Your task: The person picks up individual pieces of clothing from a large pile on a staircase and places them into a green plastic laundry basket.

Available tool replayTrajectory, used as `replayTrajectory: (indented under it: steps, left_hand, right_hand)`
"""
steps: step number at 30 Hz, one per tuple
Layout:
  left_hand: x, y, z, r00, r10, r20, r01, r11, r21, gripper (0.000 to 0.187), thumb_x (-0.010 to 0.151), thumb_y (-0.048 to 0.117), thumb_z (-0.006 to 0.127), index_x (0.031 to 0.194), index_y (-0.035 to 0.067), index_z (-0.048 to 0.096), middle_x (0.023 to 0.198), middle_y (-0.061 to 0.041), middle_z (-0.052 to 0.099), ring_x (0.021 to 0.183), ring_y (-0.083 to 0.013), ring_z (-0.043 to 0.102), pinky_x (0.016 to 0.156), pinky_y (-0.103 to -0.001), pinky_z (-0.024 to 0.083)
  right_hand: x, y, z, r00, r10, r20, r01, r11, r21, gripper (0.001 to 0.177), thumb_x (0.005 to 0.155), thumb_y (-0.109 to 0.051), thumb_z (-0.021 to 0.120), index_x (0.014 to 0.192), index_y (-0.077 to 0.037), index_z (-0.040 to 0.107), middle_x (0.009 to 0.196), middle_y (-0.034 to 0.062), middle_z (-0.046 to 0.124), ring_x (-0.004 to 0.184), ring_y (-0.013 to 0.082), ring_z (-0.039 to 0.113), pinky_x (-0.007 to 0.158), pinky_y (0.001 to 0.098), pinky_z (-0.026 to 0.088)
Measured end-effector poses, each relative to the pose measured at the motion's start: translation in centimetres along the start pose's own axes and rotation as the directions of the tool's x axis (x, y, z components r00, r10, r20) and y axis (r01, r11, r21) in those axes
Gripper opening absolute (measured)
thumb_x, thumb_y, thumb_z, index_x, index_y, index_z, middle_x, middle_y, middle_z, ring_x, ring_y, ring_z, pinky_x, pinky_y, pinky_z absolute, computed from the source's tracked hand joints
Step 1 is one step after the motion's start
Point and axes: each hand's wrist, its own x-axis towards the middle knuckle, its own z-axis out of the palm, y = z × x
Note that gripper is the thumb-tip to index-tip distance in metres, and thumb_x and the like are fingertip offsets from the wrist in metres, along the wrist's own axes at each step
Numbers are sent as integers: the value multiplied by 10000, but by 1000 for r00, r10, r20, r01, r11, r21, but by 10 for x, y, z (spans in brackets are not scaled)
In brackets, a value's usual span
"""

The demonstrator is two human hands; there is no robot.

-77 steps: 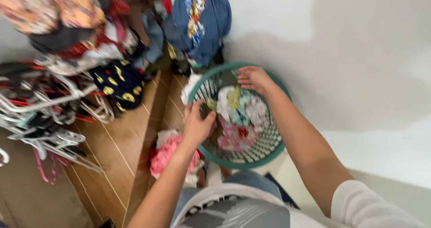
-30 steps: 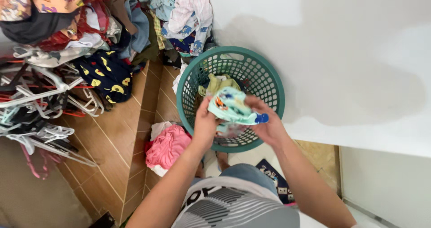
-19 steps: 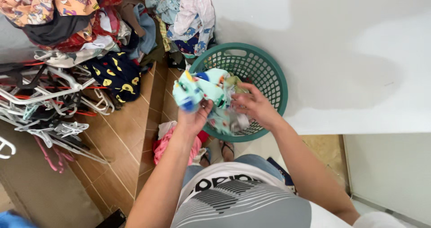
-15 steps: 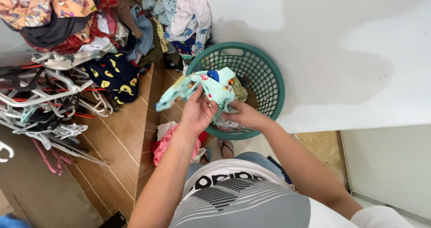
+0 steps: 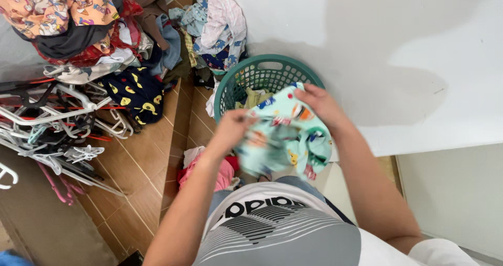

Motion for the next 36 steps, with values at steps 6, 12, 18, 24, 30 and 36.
replayTrajectory:
  steps: [6,12,18,24,30,36]
  left_hand:
    - [0,0,-27,994,-6,-110,-31,944,-330,302,1023,272,695,1008,-19,776,814,8,688,718,-62,556,648,-252,474]
    - [-12,41,-12,996,88,-12,-88,964,-250,247,919,176,755,1112,26,724,936,-17,718,775,-71,617,652,-287,529]
    - [-11,67,-3,654,635,-411,-539,772,337,451,937,58,726,1362,14,581,1324,-91,615,1228,-205,572,1053,-339,451]
    - [-8,19,-21,791,300,-533,-352,936,5,290,1003,58,637,1293,70,647,1283,-47,673,1192,-172,634,1009,-300,505]
    - [-22,-39,7,907,20,-420,1,999,49,258,944,110,688,1198,67,711,1096,-100,718,1018,-154,634,837,-290,520]
    - [-33,-57,30,893,-290,-344,332,941,69,311,908,215,681,1204,124,709,1087,-108,740,881,-228,695,777,-322,544]
  right_hand:
    - [-1,-9,-26,991,-28,-127,0,976,-217,368,1035,-342,649,1219,-27,701,931,-1,617,810,92,580,690,259,523]
    - [-5,9,33,843,-303,444,536,408,-739,890,784,-306,826,1522,-73,385,1374,210,610,1214,334,610,999,443,519]
    - [116,29,69,980,-136,144,167,960,-225,722,870,-174,700,1497,-170,344,1280,113,655,1092,232,682,904,397,589]
    - [255,-9,31,948,-306,87,274,925,263,595,927,-94,601,1454,-205,348,1206,130,674,975,222,716,800,394,644]
    - [237,214,-32,992,122,-10,-99,755,-649,443,950,-86,565,1376,-119,447,1116,154,708,891,223,706,746,364,626]
    - [178,345,-35,983,183,28,-72,517,-853,330,920,-51,565,1248,-72,536,1070,132,708,900,208,697,771,352,611]
